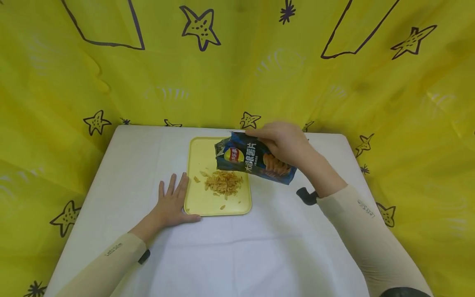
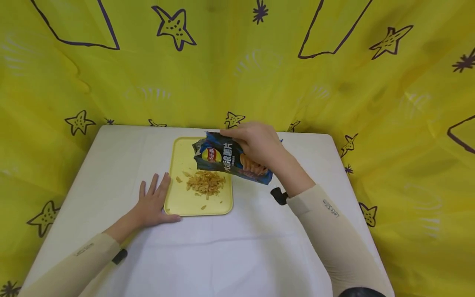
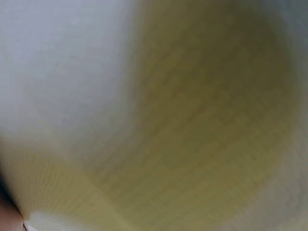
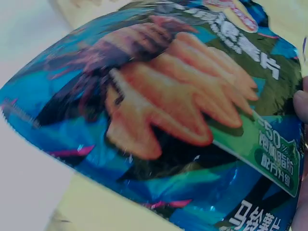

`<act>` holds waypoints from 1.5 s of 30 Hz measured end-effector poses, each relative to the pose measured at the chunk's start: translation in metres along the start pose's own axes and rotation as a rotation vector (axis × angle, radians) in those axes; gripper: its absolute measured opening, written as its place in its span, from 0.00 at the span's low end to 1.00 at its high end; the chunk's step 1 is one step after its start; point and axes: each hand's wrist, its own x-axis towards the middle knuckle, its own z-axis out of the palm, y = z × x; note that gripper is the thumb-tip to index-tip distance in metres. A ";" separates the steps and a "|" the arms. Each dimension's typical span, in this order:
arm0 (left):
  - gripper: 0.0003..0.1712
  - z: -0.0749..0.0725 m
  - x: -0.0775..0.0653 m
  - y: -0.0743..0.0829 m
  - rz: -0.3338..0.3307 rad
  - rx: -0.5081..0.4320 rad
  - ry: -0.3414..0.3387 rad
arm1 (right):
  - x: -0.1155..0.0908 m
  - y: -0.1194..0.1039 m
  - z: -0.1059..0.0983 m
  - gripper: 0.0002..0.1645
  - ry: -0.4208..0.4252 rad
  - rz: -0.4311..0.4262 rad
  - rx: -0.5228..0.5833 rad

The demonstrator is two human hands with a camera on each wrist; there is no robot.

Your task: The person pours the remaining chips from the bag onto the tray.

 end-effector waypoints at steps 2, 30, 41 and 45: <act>0.76 0.000 0.000 0.000 0.003 -0.003 0.005 | -0.013 0.009 0.007 0.24 0.033 0.052 0.037; 0.76 0.000 -0.002 0.001 0.024 0.004 0.031 | -0.092 0.041 0.063 0.20 0.594 0.612 0.786; 0.75 0.003 -0.002 -0.001 0.028 0.000 0.037 | -0.115 0.070 0.096 0.25 0.812 0.914 1.256; 0.75 0.003 -0.002 -0.001 0.031 0.000 0.044 | -0.123 0.077 0.103 0.27 0.925 0.950 1.563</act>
